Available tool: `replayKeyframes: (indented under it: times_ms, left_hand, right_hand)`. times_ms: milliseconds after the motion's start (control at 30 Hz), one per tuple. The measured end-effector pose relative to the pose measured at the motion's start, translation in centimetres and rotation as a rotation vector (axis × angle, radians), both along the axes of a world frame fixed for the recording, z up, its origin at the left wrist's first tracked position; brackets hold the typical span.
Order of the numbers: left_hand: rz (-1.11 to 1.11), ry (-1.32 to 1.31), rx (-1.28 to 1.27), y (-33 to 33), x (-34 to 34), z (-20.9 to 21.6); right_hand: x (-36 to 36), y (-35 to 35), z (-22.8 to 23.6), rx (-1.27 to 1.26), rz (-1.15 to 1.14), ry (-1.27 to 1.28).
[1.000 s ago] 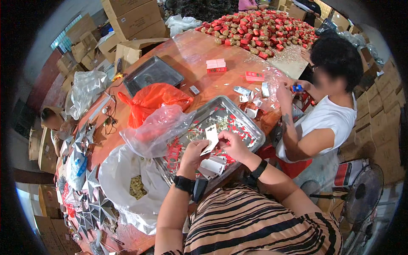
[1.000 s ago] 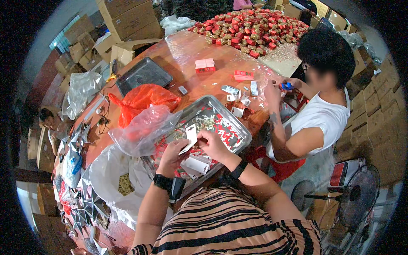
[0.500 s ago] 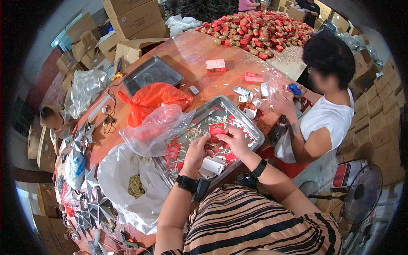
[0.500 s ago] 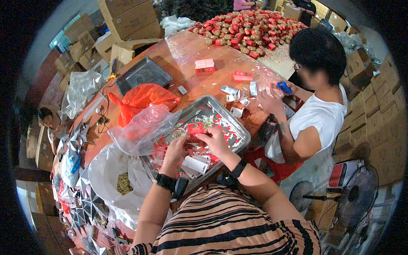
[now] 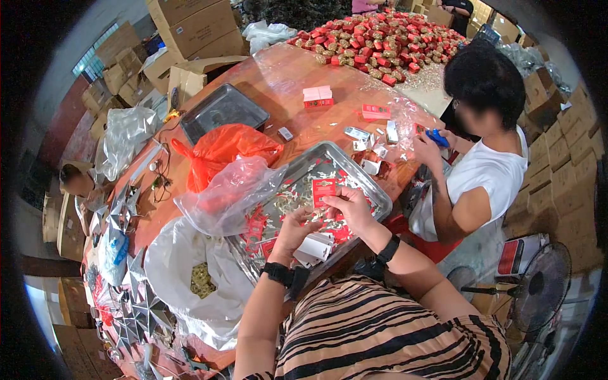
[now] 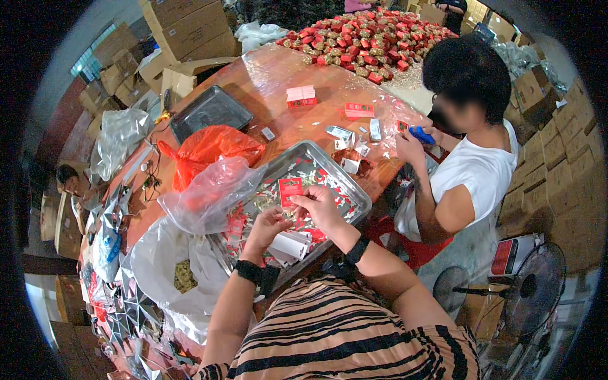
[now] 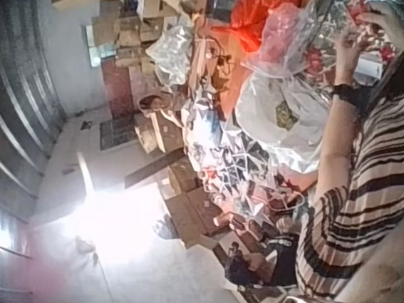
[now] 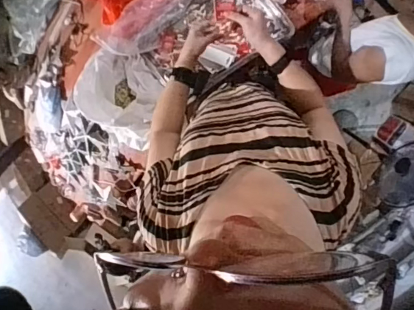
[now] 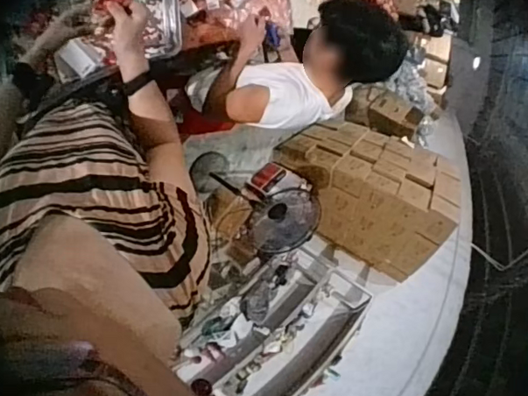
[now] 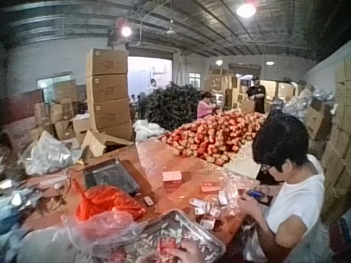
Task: The person sits at a table in a workshop and assembles small rectangular boxes. They pick up flat white paper pieces, fold them into box shapes, and insert red rectangular inserts into the white frames. The person places the finished boxes into a metal tray on the table.
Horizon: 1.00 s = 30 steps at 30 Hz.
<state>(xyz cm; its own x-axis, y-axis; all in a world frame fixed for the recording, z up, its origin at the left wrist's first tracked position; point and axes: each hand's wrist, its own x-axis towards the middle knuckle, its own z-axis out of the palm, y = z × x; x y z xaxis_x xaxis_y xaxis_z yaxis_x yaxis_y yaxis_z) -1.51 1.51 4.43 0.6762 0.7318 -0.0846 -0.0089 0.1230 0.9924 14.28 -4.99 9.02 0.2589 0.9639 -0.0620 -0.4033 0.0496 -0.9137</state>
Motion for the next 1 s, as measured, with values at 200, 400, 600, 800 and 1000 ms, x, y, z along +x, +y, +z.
replayKeyframes:
  times_ms: [200,400,600,800,1000]
  left_hand:
    - [0.038,0.005,-0.185,-0.6,1.5,0.1]
    - [0.225,-0.052,-0.317,-0.8,1.2,1.1]
    - [0.412,-0.155,-0.37,0.1,0.1,-2.4]
    - [0.362,-0.162,-0.539,-0.3,0.4,-1.1]
    - [0.469,-0.143,-0.584,-0.8,-1.0,-2.2]
  right_hand:
    - [1.5,0.2,-2.3,-0.045,0.034,-0.014]
    - [3.8,0.5,-3.6,-0.094,-0.162,-0.007]
    - [5.9,0.0,-3.3,-0.08,-0.179,0.048]
    - [7.7,-0.2,-2.7,-0.09,-0.243,-0.08]
    - [14.2,-1.4,-4.2,-0.048,-0.5,-0.261]
